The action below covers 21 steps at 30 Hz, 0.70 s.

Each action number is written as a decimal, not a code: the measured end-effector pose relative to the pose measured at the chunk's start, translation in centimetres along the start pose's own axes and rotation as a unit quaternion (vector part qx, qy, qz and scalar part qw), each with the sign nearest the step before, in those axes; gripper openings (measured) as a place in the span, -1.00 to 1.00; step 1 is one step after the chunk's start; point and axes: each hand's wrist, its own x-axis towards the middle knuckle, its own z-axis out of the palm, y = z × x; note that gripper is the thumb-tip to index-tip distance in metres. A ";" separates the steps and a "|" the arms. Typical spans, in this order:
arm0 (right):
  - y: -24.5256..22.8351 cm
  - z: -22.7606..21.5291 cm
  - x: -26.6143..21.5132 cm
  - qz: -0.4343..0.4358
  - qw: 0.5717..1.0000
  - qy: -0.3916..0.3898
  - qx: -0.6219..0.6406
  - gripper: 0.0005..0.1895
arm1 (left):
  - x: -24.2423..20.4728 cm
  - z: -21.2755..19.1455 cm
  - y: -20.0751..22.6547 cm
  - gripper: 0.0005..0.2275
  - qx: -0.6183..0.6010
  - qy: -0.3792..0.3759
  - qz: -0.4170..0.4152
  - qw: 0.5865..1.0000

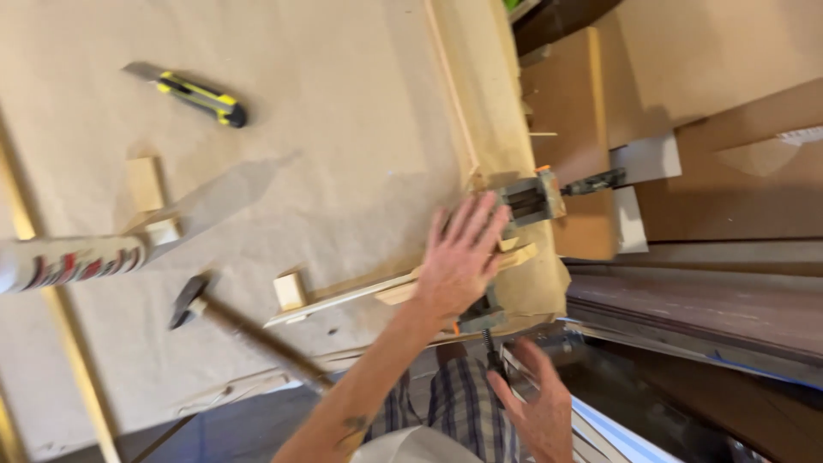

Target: Assembling a wooden frame by applying glue to mitered corners and securing them in a corner clamp.

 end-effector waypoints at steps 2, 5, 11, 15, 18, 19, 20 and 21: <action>-3.7 -1.6 1.7 -0.106 0.990 0.085 0.029 -0.19 | -0.2 -3.8 -1.6 -0.45 -0.106 -0.006 -0.042 0.993; -7.1 -0.8 6.3 -0.092 0.995 0.035 -0.018 0.16 | -5.3 -2.7 -7.1 -0.61 -0.175 -0.017 -0.166 0.970; -7.7 2.4 8.3 -0.106 0.990 0.081 -0.037 0.13 | -5.9 -6.1 -11.6 -0.62 -0.294 -0.421 -0.283 0.810; -7.3 3.8 8.3 -0.113 0.988 0.107 -0.011 0.21 | -5.8 -5.1 -12.5 -0.63 -0.368 -0.446 -0.286 0.764; -7.1 4.2 8.3 -0.111 0.988 0.106 -0.034 0.27 | -5.1 -6.0 -12.2 -0.62 -0.366 -0.444 -0.303 0.760; -6.9 4.4 8.4 -0.126 0.984 0.118 -0.033 0.27 | -5.1 -5.9 -12.1 -0.62 -0.359 -0.441 -0.315 0.760; -6.7 4.6 8.5 -0.142 0.981 0.130 -0.032 0.28 | -5.1 -5.9 -12.0 -0.63 -0.351 -0.439 -0.328 0.759; -6.9 4.5 8.5 -0.138 0.982 0.129 -0.032 0.28 | -5.1 -5.9 -12.0 -0.63 -0.350 -0.443 -0.328 0.758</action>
